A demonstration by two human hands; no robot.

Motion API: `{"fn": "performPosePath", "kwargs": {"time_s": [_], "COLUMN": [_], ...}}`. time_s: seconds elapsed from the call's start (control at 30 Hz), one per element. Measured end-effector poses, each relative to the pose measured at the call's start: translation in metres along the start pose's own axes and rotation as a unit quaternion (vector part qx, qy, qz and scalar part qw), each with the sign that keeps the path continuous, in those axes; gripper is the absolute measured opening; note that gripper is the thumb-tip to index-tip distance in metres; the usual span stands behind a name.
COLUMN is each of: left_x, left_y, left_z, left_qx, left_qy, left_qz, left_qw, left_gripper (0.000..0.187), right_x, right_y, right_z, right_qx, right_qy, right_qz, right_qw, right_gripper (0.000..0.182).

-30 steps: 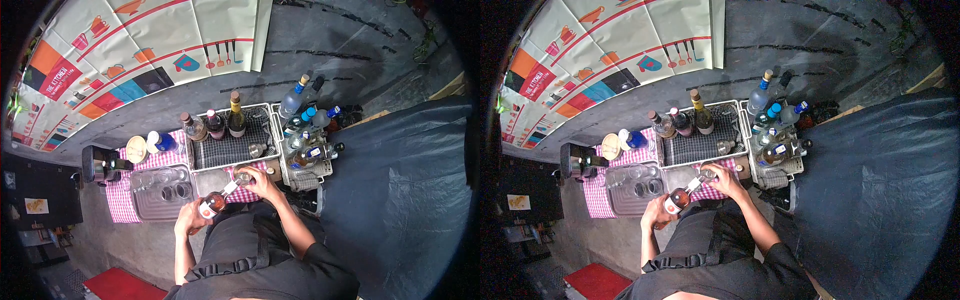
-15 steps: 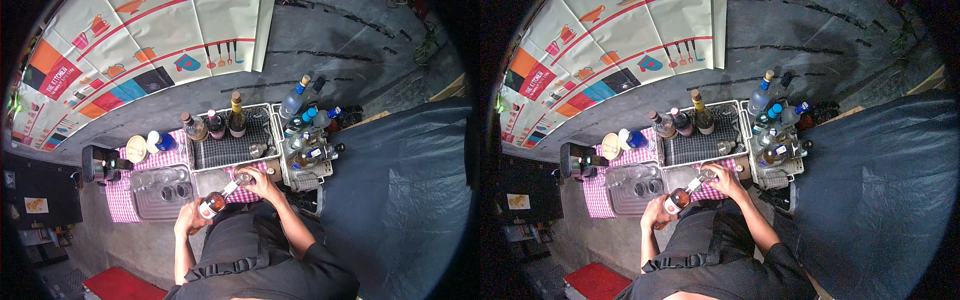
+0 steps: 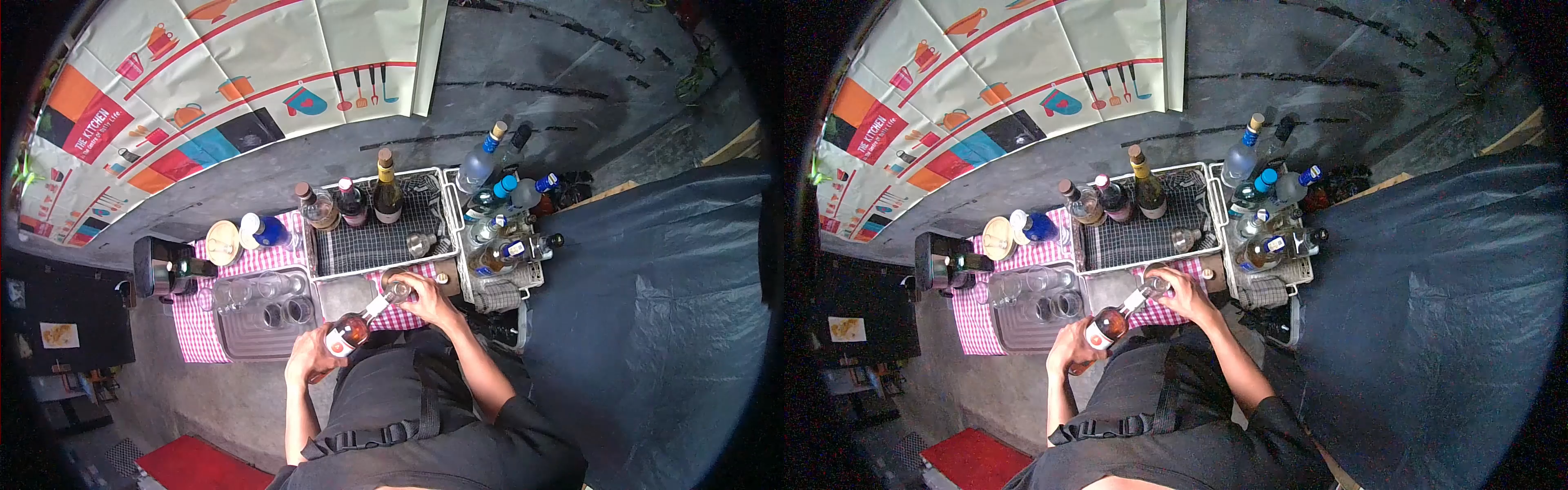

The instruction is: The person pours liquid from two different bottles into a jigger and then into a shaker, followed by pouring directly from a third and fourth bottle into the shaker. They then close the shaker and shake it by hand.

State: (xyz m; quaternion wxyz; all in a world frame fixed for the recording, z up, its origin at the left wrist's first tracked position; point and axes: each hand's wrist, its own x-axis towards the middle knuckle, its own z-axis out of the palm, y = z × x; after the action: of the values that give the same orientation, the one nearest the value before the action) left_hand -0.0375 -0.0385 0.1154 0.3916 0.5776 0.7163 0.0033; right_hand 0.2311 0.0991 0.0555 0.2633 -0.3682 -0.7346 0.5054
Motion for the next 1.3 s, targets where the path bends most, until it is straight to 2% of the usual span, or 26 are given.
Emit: {"fn": "performPosePath", "kwargs": {"time_s": [0.63, 0.93, 1.03, 1.1, 1.2, 1.3], "left_x": [0.004, 0.005, 0.009, 0.01, 0.014, 0.014], "left_y": [-0.002, -0.007, -0.012, -0.014, -0.016, -0.015], "left_z": [0.0, 0.003, 0.009, 0.016, 0.025, 0.03], "left_qx": [0.009, -0.006, -0.026, -0.039, -0.075, -0.118], "left_qy": [-0.031, -0.018, -0.011, 0.01, 0.033, 0.044], "left_qz": [-0.022, -0.003, 0.007, 0.015, 0.025, 0.029], "left_qw": [0.999, 1.0, 1.0, 0.999, 0.996, 0.992], "left_gripper": [0.086, 0.085, 0.08, 0.078, 0.077, 0.077], "right_x": [-0.001, -0.002, -0.003, -0.005, -0.009, -0.009], "right_y": [0.008, 0.008, 0.013, 0.01, 0.023, 0.024], "right_z": [0.003, 0.004, 0.006, 0.004, 0.007, 0.004], "right_qx": [-0.008, 0.0, 0.065, 0.164, 0.238, 0.254], "right_qy": [-0.01, 0.003, -0.006, -0.01, 0.007, 0.018], "right_qz": [0.025, 0.012, 0.051, 0.075, 0.053, 0.078], "right_qw": [1.0, 1.0, 0.997, 0.984, 0.97, 0.964], "right_gripper": [0.054, 0.057, 0.057, 0.056, 0.056, 0.06]}}
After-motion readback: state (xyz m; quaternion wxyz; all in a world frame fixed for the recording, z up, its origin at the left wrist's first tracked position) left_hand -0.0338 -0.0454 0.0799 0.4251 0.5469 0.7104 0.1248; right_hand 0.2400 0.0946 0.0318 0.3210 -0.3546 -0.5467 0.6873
